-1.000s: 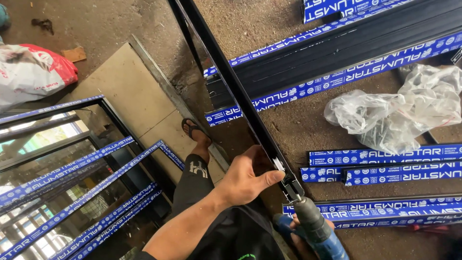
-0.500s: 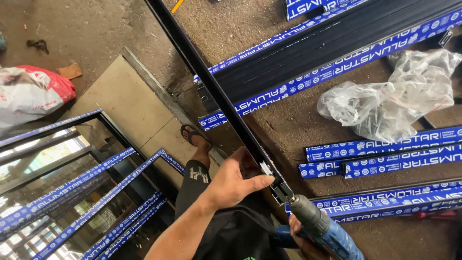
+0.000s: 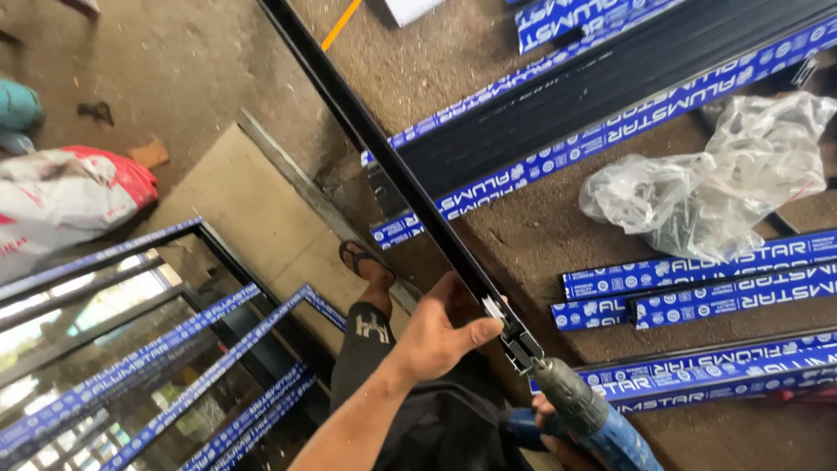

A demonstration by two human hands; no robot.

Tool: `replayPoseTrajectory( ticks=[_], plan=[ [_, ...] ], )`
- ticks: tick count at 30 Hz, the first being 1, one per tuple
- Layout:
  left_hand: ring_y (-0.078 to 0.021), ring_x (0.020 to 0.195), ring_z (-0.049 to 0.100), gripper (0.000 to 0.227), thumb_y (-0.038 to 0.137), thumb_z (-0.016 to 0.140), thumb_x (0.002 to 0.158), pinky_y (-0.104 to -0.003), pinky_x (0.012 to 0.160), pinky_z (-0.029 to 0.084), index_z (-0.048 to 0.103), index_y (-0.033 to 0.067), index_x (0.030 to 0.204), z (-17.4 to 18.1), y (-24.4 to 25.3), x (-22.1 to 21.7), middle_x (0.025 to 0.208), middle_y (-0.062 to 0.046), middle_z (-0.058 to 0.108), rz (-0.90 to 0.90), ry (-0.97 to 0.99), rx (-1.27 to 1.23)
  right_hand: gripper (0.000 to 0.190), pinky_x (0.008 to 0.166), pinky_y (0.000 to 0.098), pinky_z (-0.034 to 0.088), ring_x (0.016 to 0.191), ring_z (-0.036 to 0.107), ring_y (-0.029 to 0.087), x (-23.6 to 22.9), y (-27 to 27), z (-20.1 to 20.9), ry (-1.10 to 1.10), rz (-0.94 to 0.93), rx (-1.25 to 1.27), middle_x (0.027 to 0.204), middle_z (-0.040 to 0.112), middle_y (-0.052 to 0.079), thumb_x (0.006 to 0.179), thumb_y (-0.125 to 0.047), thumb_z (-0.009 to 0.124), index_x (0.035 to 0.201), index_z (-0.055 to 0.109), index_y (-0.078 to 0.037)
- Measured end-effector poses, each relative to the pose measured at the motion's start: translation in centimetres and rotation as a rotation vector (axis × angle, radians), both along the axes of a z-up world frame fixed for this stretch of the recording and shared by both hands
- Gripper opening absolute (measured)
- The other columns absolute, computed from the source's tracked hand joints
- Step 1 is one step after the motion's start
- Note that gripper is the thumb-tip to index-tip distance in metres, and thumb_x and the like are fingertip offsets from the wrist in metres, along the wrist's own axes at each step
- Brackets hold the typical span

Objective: The person assembles aluminum window frames by inserting corner connectors into the ends of aluminum profiles and securing them with a cordless drill. The person handles multiple profiles and connectors, aligning them and drilling to fasten the joints.

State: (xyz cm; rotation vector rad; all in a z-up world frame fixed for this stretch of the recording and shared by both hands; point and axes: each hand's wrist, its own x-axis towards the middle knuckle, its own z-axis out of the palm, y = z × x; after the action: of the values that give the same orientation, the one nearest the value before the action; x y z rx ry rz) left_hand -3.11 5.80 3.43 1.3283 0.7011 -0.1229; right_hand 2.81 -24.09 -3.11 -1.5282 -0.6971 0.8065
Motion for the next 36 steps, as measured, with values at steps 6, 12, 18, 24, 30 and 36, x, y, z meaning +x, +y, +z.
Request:
replayPoseTrajectory(
  ticks=[6, 12, 18, 24, 30, 36],
  plan=[
    [-0.0216, 0.112, 0.071, 0.070, 0.033, 0.081, 0.071, -0.035, 0.101, 0.057, 0.056, 0.0068, 0.131, 1.3, -0.3, 0.4, 0.119, -0.007, 0.072, 0.121, 0.021, -0.112, 0.044, 0.108, 0.0401, 0.053, 0.110, 0.078, 0.026, 5.6, -2.3, -6.4, 0.450, 0.457, 0.151, 0.120, 0.078, 0.015, 0.089, -0.022, 0.085, 0.124, 0.069, 0.000],
    [-0.0228, 0.106, 0.072, 0.043, 0.037, 0.076, 0.082, -0.036, 0.100, 0.061, 0.066, 0.0114, 0.114, 2.7, 1.3, 0.7, 0.111, -0.006, 0.073, -0.055, -0.138, -0.017, 0.043, 0.085, 0.0369, 0.061, 0.081, 0.075, 0.021, -4.1, -1.9, -7.3, 0.367, -0.376, 0.164, 0.089, 0.072, 0.011, 0.070, 0.012, 0.076, 0.106, 0.062, -0.009],
    [-0.0079, 0.079, 0.063, 0.053, 0.025, 0.083, 0.076, -0.022, 0.070, 0.053, 0.072, 0.0068, 0.125, 2.1, 1.5, 0.5, 0.097, 0.002, 0.074, -0.101, 0.097, 0.004, 0.023, 0.087, 0.0346, 0.057, 0.085, 0.069, 0.016, -3.6, -0.4, -3.0, 0.287, -0.251, 0.120, 0.092, 0.071, 0.004, 0.079, -0.005, 0.076, 0.100, 0.070, -0.011],
    [-0.0034, 0.049, 0.040, 0.086, 0.040, 0.082, 0.071, -0.024, 0.046, 0.037, 0.054, 0.0096, 0.147, 0.7, 1.1, 0.2, 0.079, 0.004, 0.065, -0.068, 0.101, 0.110, 0.038, 0.096, 0.0275, 0.051, 0.094, 0.064, 0.011, -3.3, -0.3, -2.1, -0.191, -0.322, 0.013, 0.106, 0.064, -0.001, 0.081, -0.008, 0.077, 0.110, 0.055, -0.018],
    [-0.0234, 0.103, 0.071, 0.072, 0.042, 0.081, 0.068, -0.035, 0.090, 0.061, 0.059, 0.0043, 0.125, -0.4, 0.0, 0.3, 0.116, -0.009, 0.071, 0.074, -0.066, 0.122, 0.041, 0.099, 0.0336, 0.051, 0.096, 0.068, 0.016, -3.3, -1.8, -4.1, -0.108, -0.308, 0.107, 0.102, 0.069, 0.003, 0.086, -0.010, 0.074, 0.120, 0.050, -0.011],
    [-0.0143, 0.085, 0.054, 0.045, 0.060, 0.058, 0.088, -0.032, 0.082, 0.050, 0.064, 0.0161, 0.098, -2.5, -2.9, 1.0, 0.083, 0.002, 0.051, 0.382, -0.084, -0.123, 0.038, 0.051, 0.0157, 0.040, 0.049, 0.030, 0.003, -2.1, -1.5, -3.8, 1.776, -0.332, 0.641, 0.060, 0.028, -0.013, 0.090, -0.007, 0.063, 0.068, 0.038, -0.025]
  ],
)
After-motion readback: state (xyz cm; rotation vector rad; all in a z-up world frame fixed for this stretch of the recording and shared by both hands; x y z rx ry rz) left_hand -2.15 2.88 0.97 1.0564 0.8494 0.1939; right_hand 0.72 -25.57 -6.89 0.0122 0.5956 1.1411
